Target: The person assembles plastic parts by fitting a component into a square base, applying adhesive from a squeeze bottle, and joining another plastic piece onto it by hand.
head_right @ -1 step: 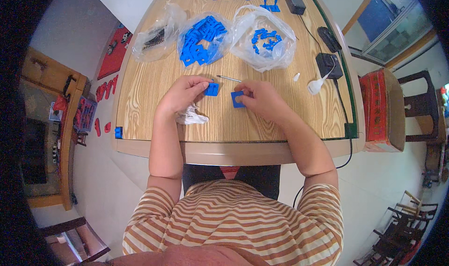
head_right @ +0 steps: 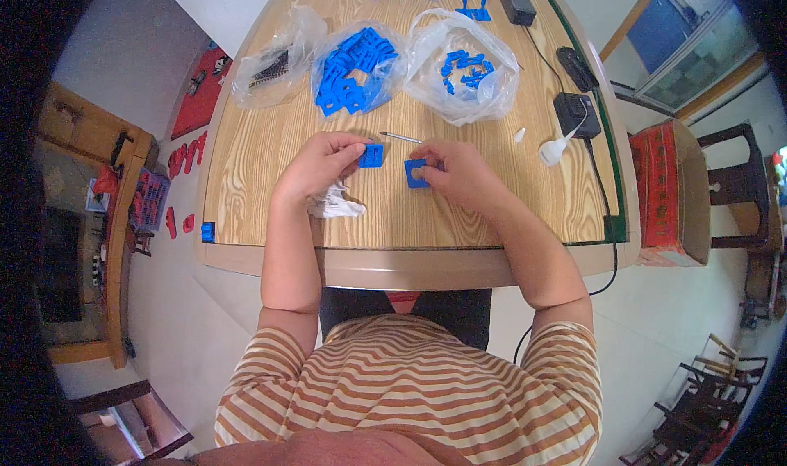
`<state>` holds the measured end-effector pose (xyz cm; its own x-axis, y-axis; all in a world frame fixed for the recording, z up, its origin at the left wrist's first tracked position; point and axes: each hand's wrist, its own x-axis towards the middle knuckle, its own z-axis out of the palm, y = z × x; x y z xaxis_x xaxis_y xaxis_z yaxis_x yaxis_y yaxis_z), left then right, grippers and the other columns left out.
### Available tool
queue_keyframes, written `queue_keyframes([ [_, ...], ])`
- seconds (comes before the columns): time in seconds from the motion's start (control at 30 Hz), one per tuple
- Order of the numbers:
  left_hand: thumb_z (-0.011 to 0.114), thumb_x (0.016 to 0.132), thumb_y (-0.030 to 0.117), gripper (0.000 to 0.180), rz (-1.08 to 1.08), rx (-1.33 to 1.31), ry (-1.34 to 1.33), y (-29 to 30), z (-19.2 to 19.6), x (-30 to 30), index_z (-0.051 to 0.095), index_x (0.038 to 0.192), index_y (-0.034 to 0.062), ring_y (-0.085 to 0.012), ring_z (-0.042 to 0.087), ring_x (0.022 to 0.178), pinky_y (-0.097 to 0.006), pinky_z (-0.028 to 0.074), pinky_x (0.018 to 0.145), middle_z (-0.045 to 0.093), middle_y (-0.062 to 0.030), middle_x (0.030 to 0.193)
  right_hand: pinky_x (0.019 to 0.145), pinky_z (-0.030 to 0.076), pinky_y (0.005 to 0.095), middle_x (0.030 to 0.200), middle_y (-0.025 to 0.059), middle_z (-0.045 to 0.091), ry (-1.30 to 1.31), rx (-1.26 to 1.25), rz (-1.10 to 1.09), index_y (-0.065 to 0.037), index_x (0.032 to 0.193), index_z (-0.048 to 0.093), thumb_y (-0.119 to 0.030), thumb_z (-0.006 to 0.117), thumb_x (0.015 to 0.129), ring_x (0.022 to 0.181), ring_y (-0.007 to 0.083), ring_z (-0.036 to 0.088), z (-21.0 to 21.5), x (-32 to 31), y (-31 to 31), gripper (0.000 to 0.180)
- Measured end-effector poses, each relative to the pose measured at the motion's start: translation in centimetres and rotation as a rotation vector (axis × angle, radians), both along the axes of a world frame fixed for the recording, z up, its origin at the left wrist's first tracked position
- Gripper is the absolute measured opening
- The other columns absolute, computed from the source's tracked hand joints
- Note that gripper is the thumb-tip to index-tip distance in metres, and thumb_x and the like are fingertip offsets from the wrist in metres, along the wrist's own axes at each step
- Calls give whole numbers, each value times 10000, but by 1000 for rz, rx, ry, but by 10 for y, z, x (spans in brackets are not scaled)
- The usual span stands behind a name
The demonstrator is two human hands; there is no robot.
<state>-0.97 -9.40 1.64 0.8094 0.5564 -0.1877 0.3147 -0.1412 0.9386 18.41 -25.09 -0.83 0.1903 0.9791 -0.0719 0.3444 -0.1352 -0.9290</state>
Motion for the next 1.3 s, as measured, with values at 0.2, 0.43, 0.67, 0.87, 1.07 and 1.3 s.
queue_keyframes([
  [0.2,555,902,141,215,59,-44,-7,0,-1,0,652,1012,-17,-64,482,570,-216,393,511,567,6,660,647,474,205,798,0,605,61,-17,0,14,1047,597,-33,606,835,713,53,560,10,-7,1,218],
  [0.43,492,937,137,209,78,-175,-91,2,8,1,635,1024,13,-52,508,615,-199,424,547,589,8,736,615,464,233,758,20,594,-137,-15,23,16,1014,605,-24,605,813,682,66,548,12,-9,-2,204],
  [0.67,473,953,167,210,-62,-548,-349,-2,10,2,555,1093,35,-146,635,731,-239,500,595,639,-49,869,593,454,257,749,45,585,-548,282,-16,12,988,616,-39,621,811,675,93,552,11,-11,-6,184],
  [0.87,464,948,150,201,-137,-764,-395,-10,5,14,541,1072,12,-197,641,675,-245,495,535,639,-93,889,625,457,223,875,30,623,174,228,-81,-9,1036,614,-83,621,852,728,65,547,22,-16,-6,198],
  [1.07,460,950,145,191,-198,-893,-426,-9,-2,20,553,1067,26,-176,627,657,-249,511,568,643,-90,900,671,466,217,936,12,630,327,307,45,-8,1069,603,-48,643,832,764,64,548,22,-18,-7,244],
  [1.3,447,960,206,281,-169,-962,-422,-15,-2,24,532,1098,-23,-194,625,661,-254,512,561,635,-111,915,658,488,253,865,74,637,-202,495,-33,-28,1001,632,5,669,779,735,127,605,26,-25,-7,228],
])
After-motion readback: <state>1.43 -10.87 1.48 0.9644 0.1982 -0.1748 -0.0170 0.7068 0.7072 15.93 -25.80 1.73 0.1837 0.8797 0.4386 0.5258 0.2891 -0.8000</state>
